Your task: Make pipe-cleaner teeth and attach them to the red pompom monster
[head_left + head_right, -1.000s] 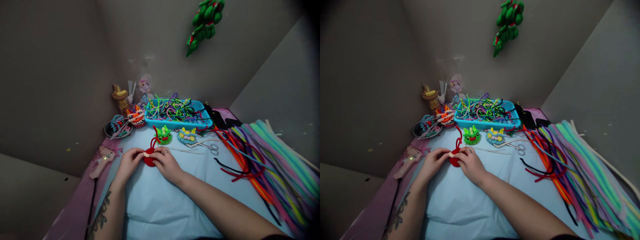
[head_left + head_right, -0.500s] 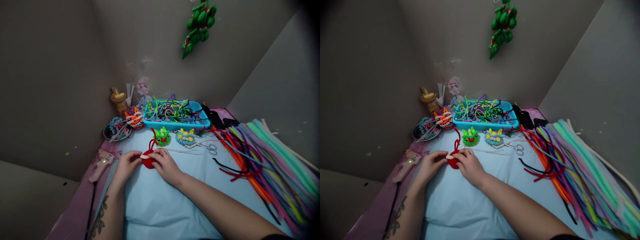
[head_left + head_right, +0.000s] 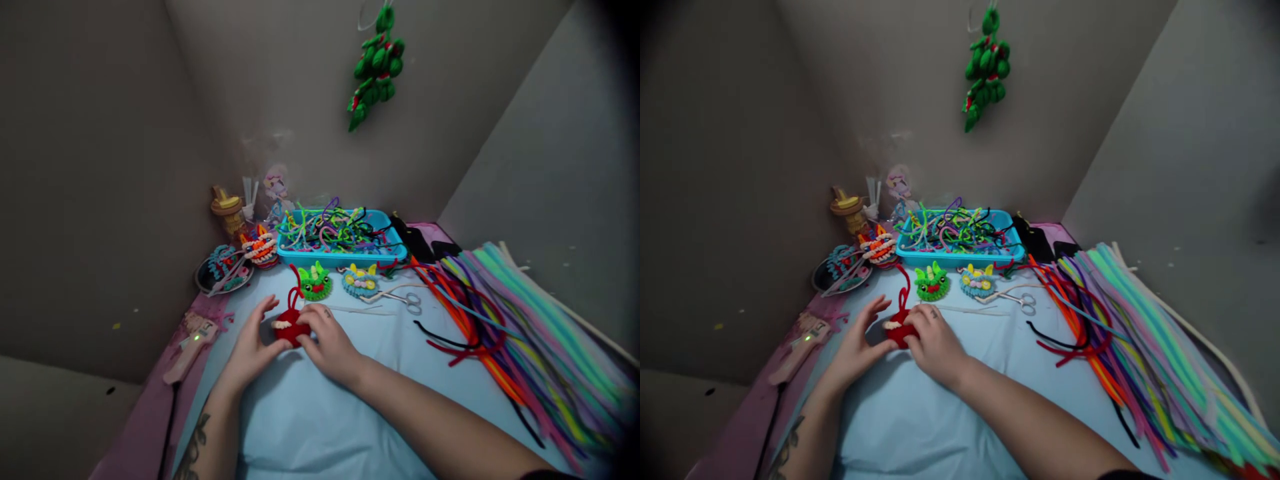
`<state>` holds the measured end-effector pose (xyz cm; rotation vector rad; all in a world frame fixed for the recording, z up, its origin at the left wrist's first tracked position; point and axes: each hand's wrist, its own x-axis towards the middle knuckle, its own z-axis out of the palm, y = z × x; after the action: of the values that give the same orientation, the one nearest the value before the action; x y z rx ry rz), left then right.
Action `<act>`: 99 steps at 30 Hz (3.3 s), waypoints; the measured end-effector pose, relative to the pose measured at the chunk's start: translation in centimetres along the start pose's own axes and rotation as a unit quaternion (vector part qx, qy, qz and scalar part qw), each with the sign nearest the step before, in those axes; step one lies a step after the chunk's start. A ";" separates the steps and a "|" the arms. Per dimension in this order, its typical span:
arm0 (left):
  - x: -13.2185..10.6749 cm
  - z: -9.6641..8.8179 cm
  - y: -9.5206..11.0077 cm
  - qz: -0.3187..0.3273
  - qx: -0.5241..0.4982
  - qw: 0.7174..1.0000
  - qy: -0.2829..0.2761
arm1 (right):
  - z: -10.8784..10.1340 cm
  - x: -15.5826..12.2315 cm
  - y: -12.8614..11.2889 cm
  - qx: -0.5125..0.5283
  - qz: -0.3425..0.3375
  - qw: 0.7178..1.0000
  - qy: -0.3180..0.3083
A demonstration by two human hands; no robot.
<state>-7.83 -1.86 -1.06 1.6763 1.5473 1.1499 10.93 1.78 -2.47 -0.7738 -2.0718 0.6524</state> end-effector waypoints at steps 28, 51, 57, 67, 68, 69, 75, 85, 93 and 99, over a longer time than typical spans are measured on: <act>1.0 3.5 6.2 0.089 0.180 0.957 0.210 | -12.9 -1.5 10.6 -0.334 0.115 0.933 0.068; 9.2 8.1 6.4 -0.135 -0.522 0.815 0.210 | -11.8 -2.2 6.4 -0.133 0.054 0.981 0.130; 8.6 8.0 6.0 -0.146 -0.554 0.799 0.184 | -13.4 -2.1 7.2 -0.137 0.137 0.965 0.178; 7.9 8.8 6.2 -0.216 -0.534 0.815 0.063 | -12.6 -1.0 5.4 -0.070 0.164 0.975 0.131; 7.6 9.0 6.4 -0.223 -0.515 0.828 0.017 | -11.9 -0.7 4.9 -0.052 0.165 0.977 0.121; 7.3 9.1 6.5 -0.223 -0.490 0.842 -0.039 | -11.3 -0.5 4.5 -0.033 0.168 0.979 0.114; 6.2 9.6 7.0 -0.142 -0.297 0.915 -0.232 | -10.0 0.2 2.6 0.134 0.189 0.968 0.093; 5.8 9.3 7.9 0.066 -0.033 0.966 -0.248 | -10.7 -0.4 1.6 0.093 0.170 0.979 0.057; 5.1 10.4 7.4 0.044 -0.037 0.987 -0.147 | -8.8 -1.3 2.8 0.159 0.230 0.947 0.161; 5.1 10.3 7.4 0.084 -0.014 0.989 -0.120 | -8.2 -1.6 2.5 0.120 0.221 0.948 0.194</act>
<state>4.51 3.38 1.61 1.8775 1.2558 1.0029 19.17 3.77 -0.58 -1.1333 -1.4391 0.8942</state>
